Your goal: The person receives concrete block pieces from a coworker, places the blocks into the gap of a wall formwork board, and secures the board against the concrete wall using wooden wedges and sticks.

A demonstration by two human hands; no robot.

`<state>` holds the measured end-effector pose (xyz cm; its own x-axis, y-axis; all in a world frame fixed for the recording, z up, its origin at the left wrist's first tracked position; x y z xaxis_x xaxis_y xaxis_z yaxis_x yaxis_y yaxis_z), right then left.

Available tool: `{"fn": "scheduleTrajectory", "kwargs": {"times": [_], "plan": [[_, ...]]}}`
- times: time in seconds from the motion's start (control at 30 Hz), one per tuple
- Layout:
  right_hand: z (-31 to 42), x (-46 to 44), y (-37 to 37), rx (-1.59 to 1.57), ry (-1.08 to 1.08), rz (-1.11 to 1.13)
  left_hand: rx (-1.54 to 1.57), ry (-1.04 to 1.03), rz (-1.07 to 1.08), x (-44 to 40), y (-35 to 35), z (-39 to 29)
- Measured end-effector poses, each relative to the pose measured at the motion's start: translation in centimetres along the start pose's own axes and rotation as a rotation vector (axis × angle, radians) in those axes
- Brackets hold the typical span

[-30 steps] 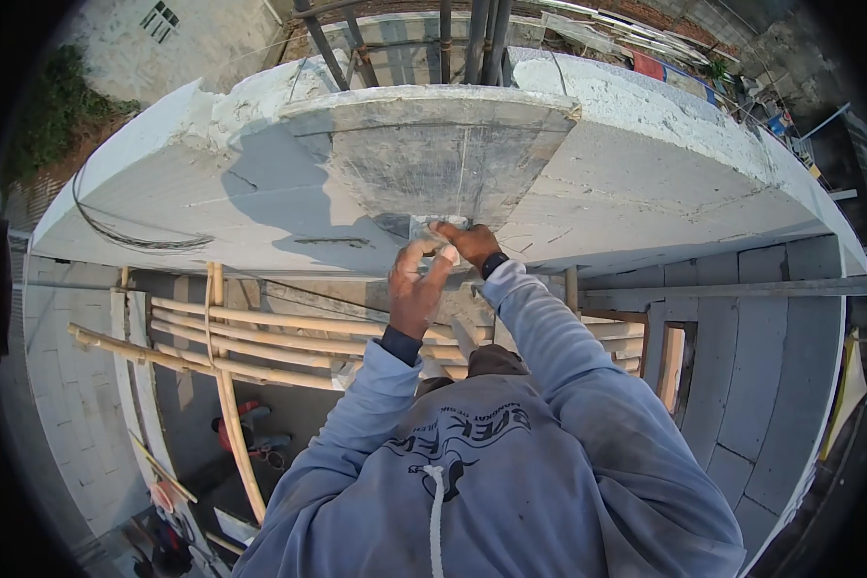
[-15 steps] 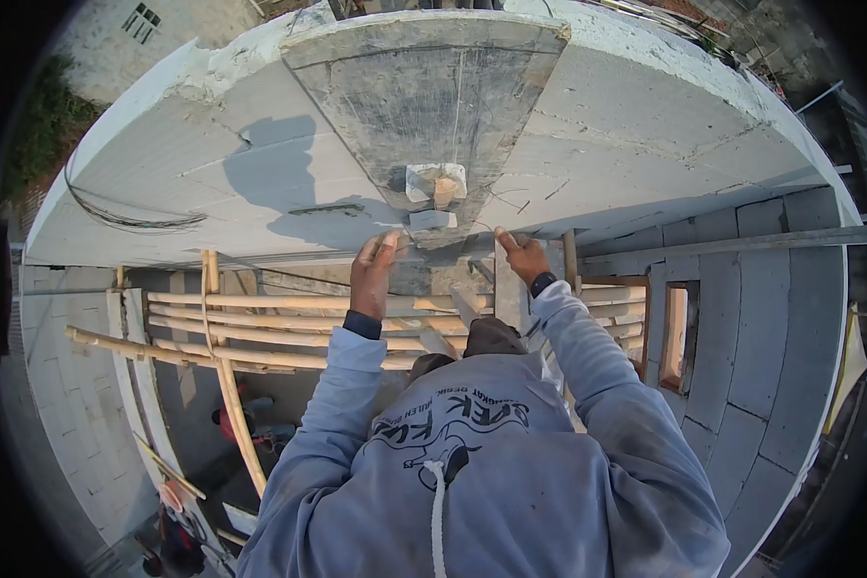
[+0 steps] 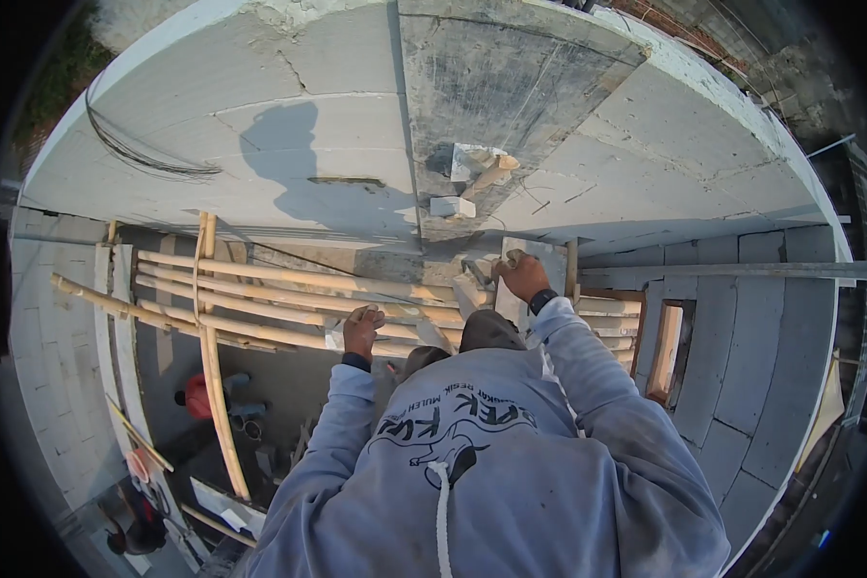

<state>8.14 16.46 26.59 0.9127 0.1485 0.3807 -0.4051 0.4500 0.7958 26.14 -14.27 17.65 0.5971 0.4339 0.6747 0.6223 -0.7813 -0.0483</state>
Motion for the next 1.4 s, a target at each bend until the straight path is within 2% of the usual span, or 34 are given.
{"fn": "scheduleTrajectory", "kwargs": {"times": [0.13,0.27,0.37,0.5,0.53,0.63,0.73,0.77,0.83,0.9,0.97,1.07,1.17,1.27,1.37,1.4], "plan": [[4.6,-2.5,2.5,-0.028,0.150,-0.208,0.030,-0.067,-0.019,-0.4,1.4,0.8],[5.4,-2.3,0.8,0.068,0.158,-0.186,0.082,-0.052,-0.056,-0.6,4.1,3.6],[3.2,-0.9,-3.3,0.139,0.099,-0.037,0.000,-0.048,-0.119,-0.7,6.1,6.2],[-0.2,2.4,-7.4,0.182,0.141,0.140,-0.209,0.009,-0.169,-1.6,9.1,11.3],[-1.4,2.9,-8.2,0.216,0.139,0.180,-0.165,-0.001,-0.197,-1.3,9.6,11.7],[-3.1,3.6,-8.5,0.369,0.059,0.312,0.012,-0.019,-0.220,-0.9,9.7,12.2],[-2.8,2.1,-7.6,0.326,-0.028,0.453,-0.172,0.029,-0.287,-1.7,10.7,14.5],[-3.2,1.7,-7.5,0.219,-0.018,0.360,-0.219,0.025,-0.288,-1.2,10.9,14.2],[-3.4,1.1,-6.1,0.176,-0.079,0.316,-0.329,-0.012,-0.220,-1.1,9.9,12.2],[-4.4,1.0,-5.3,0.034,-0.068,0.227,-0.048,0.066,-0.083,0.2,7.8,8.7],[-6.4,1.5,-5.0,-0.027,-0.079,0.173,-0.155,0.056,-0.029,-0.2,6.9,7.0],[-12.5,3.5,-5.2,-0.213,-0.242,0.074,-0.280,-0.003,0.060,-2.3,6.2,5.7],[-20.0,7.2,-5.0,-0.096,-0.609,0.081,-0.312,0.042,0.100,-2.3,2.8,3.1],[-28.5,12.7,-7.9,-0.314,-0.900,0.006,-0.482,0.065,0.161,-2.9,-0.2,2.0],[-34.4,17.1,-12.6,-0.148,-0.879,0.049,-0.665,0.065,0.272,-3.9,-3.3,1.5],[-35.2,18.4,-13.6,-0.203,-0.920,0.047,-0.711,0.067,0.273,-3.4,-5.0,0.9]]}}
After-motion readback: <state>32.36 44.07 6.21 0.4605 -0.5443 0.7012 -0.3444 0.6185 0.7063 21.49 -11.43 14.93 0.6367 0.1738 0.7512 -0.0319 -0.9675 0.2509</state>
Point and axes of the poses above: each hand's wrist, its own x-axis away from the middle knuckle, its own y-axis out of the back of the hand, z = x × y, the point moved 4 cm from there along -x, towards the middle knuckle, and after that the axes turned 2 degrees about x, right-handed, at the moved point
